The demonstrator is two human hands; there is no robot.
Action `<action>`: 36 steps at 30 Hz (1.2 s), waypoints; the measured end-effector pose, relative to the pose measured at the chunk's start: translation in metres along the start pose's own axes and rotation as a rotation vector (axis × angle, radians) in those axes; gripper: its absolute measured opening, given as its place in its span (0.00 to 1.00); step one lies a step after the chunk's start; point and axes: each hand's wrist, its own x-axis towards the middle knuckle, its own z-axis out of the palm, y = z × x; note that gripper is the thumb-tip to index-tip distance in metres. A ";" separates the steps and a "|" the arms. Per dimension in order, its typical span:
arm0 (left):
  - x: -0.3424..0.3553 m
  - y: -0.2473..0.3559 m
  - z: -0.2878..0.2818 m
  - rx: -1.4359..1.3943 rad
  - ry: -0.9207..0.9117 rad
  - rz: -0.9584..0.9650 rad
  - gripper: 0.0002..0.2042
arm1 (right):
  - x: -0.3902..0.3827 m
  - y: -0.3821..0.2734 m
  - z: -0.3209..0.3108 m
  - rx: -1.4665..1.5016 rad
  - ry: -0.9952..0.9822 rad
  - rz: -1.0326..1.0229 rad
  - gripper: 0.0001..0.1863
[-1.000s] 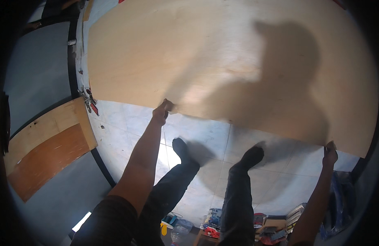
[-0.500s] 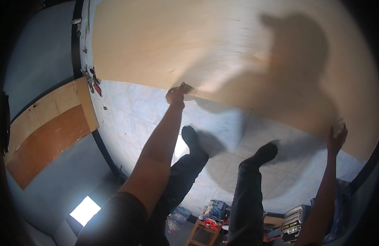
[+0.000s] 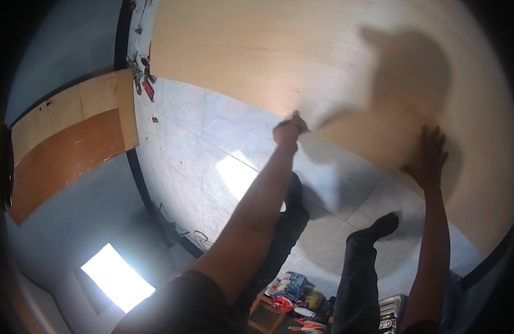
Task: The person positions a large plywood sheet on the floor, then uses a tape measure and a red straightedge to measure and mark lines on the plywood with a pencil. The person kneels while performing the measurements and markings.
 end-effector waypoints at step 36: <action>0.034 0.033 -0.064 1.247 -0.126 1.096 0.63 | -0.005 -0.063 -0.017 -0.151 -0.207 -0.512 0.61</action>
